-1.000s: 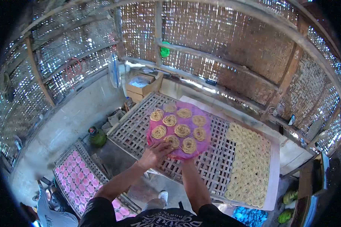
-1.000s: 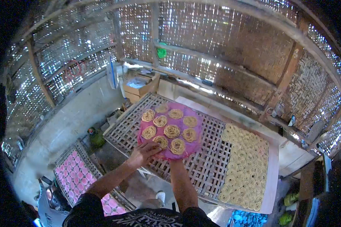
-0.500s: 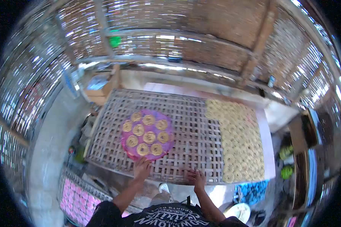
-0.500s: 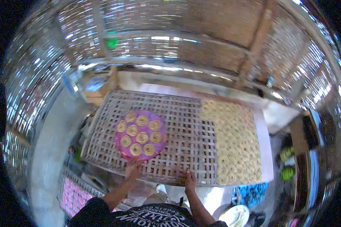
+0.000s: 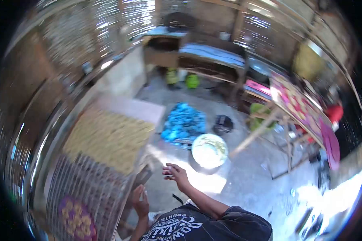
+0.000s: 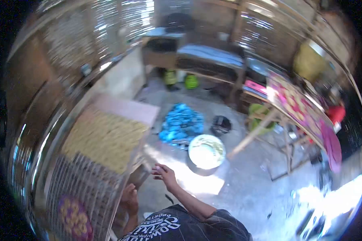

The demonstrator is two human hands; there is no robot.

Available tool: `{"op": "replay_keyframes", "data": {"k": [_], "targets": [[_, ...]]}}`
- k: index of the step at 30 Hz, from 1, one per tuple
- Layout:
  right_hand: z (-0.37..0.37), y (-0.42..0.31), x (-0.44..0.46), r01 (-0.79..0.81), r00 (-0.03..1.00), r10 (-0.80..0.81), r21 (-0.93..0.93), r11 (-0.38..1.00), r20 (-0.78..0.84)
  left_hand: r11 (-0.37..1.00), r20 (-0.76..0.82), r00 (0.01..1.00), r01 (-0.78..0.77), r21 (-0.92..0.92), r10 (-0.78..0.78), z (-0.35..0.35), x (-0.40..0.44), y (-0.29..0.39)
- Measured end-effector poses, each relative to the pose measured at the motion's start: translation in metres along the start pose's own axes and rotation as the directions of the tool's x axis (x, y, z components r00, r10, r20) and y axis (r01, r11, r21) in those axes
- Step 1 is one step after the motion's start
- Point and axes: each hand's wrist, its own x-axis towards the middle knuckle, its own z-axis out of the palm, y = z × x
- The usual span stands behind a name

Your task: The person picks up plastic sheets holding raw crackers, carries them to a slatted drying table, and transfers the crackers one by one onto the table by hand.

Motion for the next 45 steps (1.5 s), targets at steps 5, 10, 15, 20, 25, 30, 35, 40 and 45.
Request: {"op": "replay_keyframes", "data": {"k": [5,10,15,20,25,30,35,40,45], "targets": [[-0.148,-0.084,-0.035,0.278,0.942,-0.278,-0.025,0.960,-0.188,0.970,0.189,0.973,-0.090,-0.226,0.135,0.132,0.031,0.092],[-0.260,-0.183,-0.090,0.495,0.735,-0.520,-0.180,0.850,-0.435,0.877,0.359,0.872,-0.146,-0.458,0.333,0.255,0.036,0.219],[-0.347,-0.267,-0.148,0.575,0.453,-0.666,-0.377,0.727,-0.593,0.702,0.441,0.623,-0.258,-0.664,0.646,0.364,0.037,0.347],[-0.441,-0.346,-0.194,0.548,0.193,-0.775,-0.589,0.594,-0.601,0.526,0.381,0.435,-0.286,-0.801,0.816,0.469,0.040,0.478],[-0.539,-0.445,-0.225,0.481,0.038,-0.825,-0.713,0.510,-0.564,0.452,0.379,0.281,-0.274,-0.849,0.882,0.596,0.052,0.617],[-0.654,-0.567,-0.259,0.103,-0.020,-0.859,-0.856,0.507,-0.512,0.444,0.409,0.181,-0.480,-0.757,0.894,0.784,0.052,0.756],[-0.782,-0.648,-0.274,-0.160,-0.021,-0.895,-0.882,0.444,-0.446,0.608,0.575,0.278,-0.595,-0.525,0.769,0.937,0.037,0.817],[-0.934,-0.718,-0.274,-0.400,0.086,-0.900,-0.842,0.362,-0.428,0.578,0.600,0.275,-0.712,-0.398,0.751,1.015,0.021,0.852],[-1.069,-0.777,-0.239,-0.472,0.280,-0.863,-0.843,0.256,-0.419,0.516,0.768,0.140,-0.812,-0.272,0.625,1.100,0.014,0.879]]}}
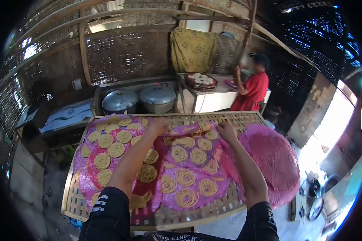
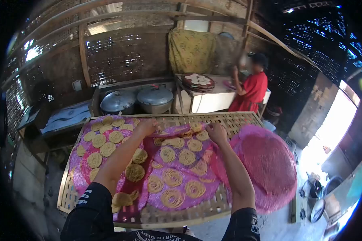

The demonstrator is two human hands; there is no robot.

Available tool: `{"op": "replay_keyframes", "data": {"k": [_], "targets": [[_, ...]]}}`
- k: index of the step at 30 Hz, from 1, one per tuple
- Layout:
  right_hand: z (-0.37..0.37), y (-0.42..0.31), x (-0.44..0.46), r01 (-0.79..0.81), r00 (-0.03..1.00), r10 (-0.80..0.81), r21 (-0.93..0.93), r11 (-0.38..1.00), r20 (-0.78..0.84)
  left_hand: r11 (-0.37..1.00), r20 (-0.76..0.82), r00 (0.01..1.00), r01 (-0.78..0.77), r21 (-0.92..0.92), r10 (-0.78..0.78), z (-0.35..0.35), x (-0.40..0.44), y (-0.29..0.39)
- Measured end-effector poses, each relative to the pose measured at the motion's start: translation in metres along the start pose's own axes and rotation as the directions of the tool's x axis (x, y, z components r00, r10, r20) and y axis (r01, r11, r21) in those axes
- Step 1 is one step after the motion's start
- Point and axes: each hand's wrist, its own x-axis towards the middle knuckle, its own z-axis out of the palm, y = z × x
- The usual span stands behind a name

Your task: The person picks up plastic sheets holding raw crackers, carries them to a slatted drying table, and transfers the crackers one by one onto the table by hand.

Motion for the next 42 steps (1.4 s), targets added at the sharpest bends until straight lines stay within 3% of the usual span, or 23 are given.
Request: {"op": "replay_keyframes", "data": {"k": [3,6,9,12,15,18,23,26,29,33,38,41,42], "targets": [[0.022,0.010,0.054,-0.042,0.968,0.063,-0.090,0.995,0.245,0.966,0.069,0.987,-0.157,0.205,0.146,0.018,0.019,0.017],[0.035,0.005,0.077,-0.003,0.935,0.052,-0.139,0.990,0.350,0.964,0.102,0.995,-0.032,0.263,0.005,0.018,0.026,0.047],[0.051,0.020,0.098,0.062,0.896,-0.026,-0.066,0.996,0.444,0.992,0.106,0.994,-0.010,0.127,-0.003,0.036,0.043,0.039],[0.071,0.038,0.119,-0.031,0.875,-0.046,0.151,0.988,0.482,0.998,0.207,0.977,0.035,0.045,-0.044,0.033,0.054,0.038],[0.080,0.037,0.131,-0.091,0.892,-0.171,0.537,0.839,0.419,0.998,0.179,0.984,-0.022,0.062,0.010,0.032,0.060,0.038],[0.072,0.029,0.139,-0.114,0.917,-0.132,0.563,0.818,0.377,0.987,0.053,0.998,0.044,-0.153,-0.036,0.039,0.063,0.040],[0.080,0.029,0.142,-0.130,0.926,-0.152,0.672,0.729,0.345,0.987,0.132,0.991,-0.006,-0.161,0.028,0.049,0.073,0.040],[0.076,0.033,0.130,-0.165,0.912,-0.130,0.639,0.752,0.388,0.994,0.175,0.984,-0.008,-0.107,0.027,0.051,0.071,0.043],[0.068,0.036,0.114,-0.276,0.912,-0.005,0.623,0.732,0.409,0.998,0.145,0.988,-0.045,-0.041,0.050,0.059,0.081,0.036],[0.043,0.028,0.091,-0.187,0.917,-0.030,0.496,0.848,0.398,0.995,-0.066,0.998,-0.030,-0.098,0.024,0.041,0.091,0.022],[0.067,0.056,0.091,0.077,0.920,-0.132,0.161,0.984,0.368,0.993,-0.164,0.983,-0.093,-0.073,0.080,0.003,0.105,0.018],[0.053,0.030,0.073,-0.067,0.934,0.010,0.148,0.987,0.357,0.988,-0.173,0.973,-0.152,0.007,0.151,-0.008,0.101,0.022],[0.053,0.027,0.069,-0.032,0.955,-0.011,0.142,0.989,0.297,0.983,-0.189,0.965,-0.179,0.040,0.184,-0.006,0.101,0.019]]}}
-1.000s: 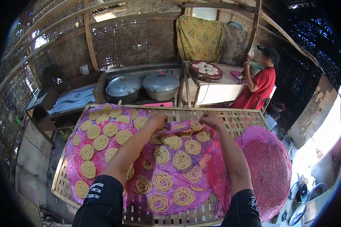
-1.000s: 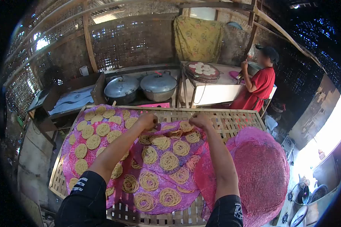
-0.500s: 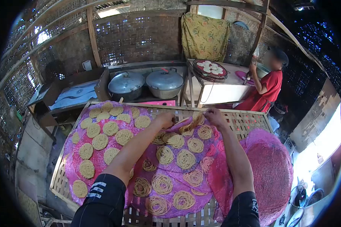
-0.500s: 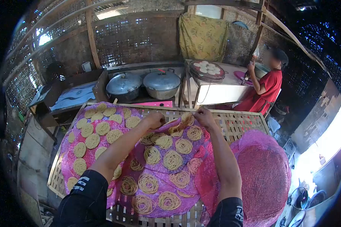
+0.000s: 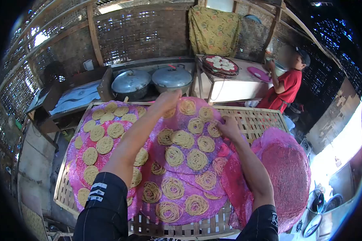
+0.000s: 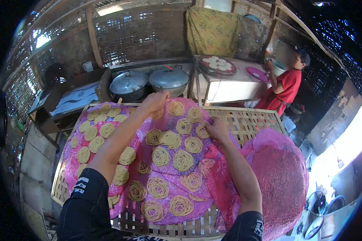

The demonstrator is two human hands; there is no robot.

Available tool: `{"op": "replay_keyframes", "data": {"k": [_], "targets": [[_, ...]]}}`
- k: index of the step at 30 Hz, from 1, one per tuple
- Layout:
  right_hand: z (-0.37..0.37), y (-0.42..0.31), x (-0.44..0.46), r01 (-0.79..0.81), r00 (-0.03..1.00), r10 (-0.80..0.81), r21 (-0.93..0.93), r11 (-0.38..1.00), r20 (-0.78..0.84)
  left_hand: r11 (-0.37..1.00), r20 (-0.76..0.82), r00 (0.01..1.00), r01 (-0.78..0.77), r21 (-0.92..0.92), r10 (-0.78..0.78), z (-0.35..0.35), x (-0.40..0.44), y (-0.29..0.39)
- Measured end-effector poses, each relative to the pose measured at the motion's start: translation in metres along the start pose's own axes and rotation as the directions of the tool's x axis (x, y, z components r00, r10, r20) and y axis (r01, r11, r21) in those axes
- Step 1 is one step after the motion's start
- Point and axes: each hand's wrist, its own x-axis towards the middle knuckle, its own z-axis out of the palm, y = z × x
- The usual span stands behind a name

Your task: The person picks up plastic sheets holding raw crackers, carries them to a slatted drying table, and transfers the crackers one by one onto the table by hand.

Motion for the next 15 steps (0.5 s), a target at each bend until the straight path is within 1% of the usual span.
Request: {"op": "replay_keyframes", "data": {"k": [1,2,4,7,8,11,12,13,14,15], "targets": [[0.000,-0.001,-0.004,-0.006,0.999,0.005,-0.003,1.000,-0.044,0.999,-0.018,0.999,-0.035,0.025,0.036,0.003,0.000,-0.003],[0.000,-0.002,-0.008,-0.010,0.996,0.010,-0.006,1.000,-0.089,1.000,0.019,1.000,-0.005,0.029,0.004,0.000,0.002,-0.003],[0.006,-0.002,-0.014,0.008,0.980,-0.012,-0.020,1.000,-0.198,1.000,0.002,1.000,0.002,-0.012,-0.002,-0.004,0.003,-0.006],[0.004,-0.018,-0.022,0.047,0.946,-0.031,0.043,0.998,-0.322,0.999,-0.034,0.999,-0.016,-0.041,0.014,-0.018,0.003,-0.006],[0.009,-0.012,-0.012,0.154,0.902,-0.110,0.073,0.985,-0.417,0.999,-0.047,0.999,-0.027,-0.045,0.025,-0.025,0.004,-0.004],[-0.015,-0.035,-0.006,0.300,0.867,-0.152,0.254,0.920,-0.474,0.999,-0.091,0.996,-0.024,-0.049,0.020,-0.049,0.010,-0.006],[-0.027,-0.042,-0.004,0.272,0.860,-0.146,0.197,0.942,-0.488,0.991,-0.140,0.990,-0.048,-0.124,0.030,-0.062,0.011,-0.002],[-0.049,-0.063,-0.010,0.236,0.884,-0.108,0.234,0.943,-0.455,0.987,-0.197,0.979,-0.088,-0.137,0.060,-0.074,0.015,0.000],[-0.060,-0.069,-0.005,0.219,0.887,-0.084,0.251,0.943,-0.455,0.981,-0.253,0.964,-0.126,-0.146,0.086,-0.086,0.018,0.001],[-0.071,-0.077,-0.004,0.237,0.864,-0.098,0.227,0.945,-0.494,0.975,-0.309,0.945,-0.162,-0.151,0.109,-0.100,0.019,0.004]]}}
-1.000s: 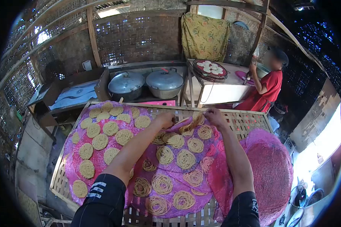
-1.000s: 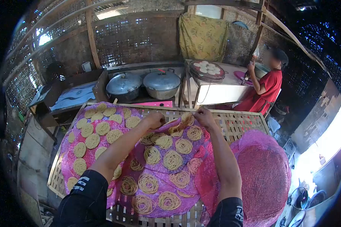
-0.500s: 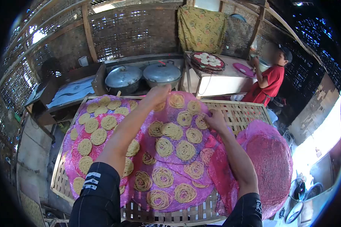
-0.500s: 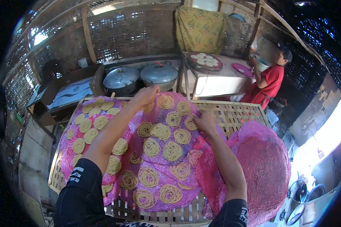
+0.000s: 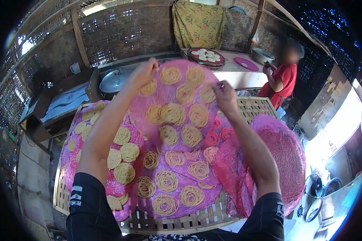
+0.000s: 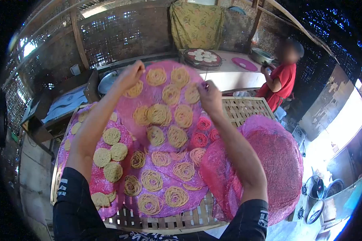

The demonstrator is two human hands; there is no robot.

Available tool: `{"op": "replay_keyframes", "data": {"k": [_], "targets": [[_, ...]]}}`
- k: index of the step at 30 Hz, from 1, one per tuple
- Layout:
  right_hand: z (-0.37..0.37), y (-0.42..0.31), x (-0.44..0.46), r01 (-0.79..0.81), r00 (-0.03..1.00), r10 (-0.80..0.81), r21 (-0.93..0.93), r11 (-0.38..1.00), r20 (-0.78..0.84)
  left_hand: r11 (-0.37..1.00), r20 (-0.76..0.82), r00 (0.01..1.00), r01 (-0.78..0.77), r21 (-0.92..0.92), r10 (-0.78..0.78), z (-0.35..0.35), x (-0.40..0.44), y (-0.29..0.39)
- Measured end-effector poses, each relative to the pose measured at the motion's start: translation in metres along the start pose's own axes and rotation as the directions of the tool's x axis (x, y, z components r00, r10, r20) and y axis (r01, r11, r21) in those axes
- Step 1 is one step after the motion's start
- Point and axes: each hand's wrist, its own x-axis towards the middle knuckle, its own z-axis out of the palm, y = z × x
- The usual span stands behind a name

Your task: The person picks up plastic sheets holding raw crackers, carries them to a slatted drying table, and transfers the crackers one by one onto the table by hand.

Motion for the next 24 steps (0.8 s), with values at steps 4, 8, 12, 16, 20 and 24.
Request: {"op": "replay_keyframes", "data": {"k": [4,8,12,16,20,24], "targets": [[-0.025,-0.006,0.034,0.096,0.995,-0.098,0.105,0.990,0.016,0.998,-0.025,0.997,0.066,-0.012,-0.067,-0.047,0.020,0.038],[-0.069,-0.047,0.031,-0.053,0.983,-0.022,0.395,0.917,0.183,0.995,0.015,0.997,0.071,-0.068,-0.070,-0.066,0.025,0.050],[-0.089,-0.034,0.010,-0.193,0.949,0.117,0.245,0.950,0.292,0.991,0.114,0.992,0.066,-0.114,-0.053,-0.039,0.015,0.052],[-0.084,0.050,-0.025,-0.207,0.896,0.231,-0.103,0.973,0.380,0.904,0.389,0.868,0.395,-0.165,-0.308,0.045,-0.043,0.056],[-0.077,0.112,-0.071,-0.245,0.867,0.363,-0.343,0.907,0.342,0.928,0.349,0.871,0.372,-0.005,-0.347,0.130,-0.126,0.063],[-0.099,0.125,-0.089,0.000,0.946,0.179,-0.550,0.835,0.271,0.921,0.293,0.873,0.373,0.116,-0.391,0.103,-0.134,0.102]]}}
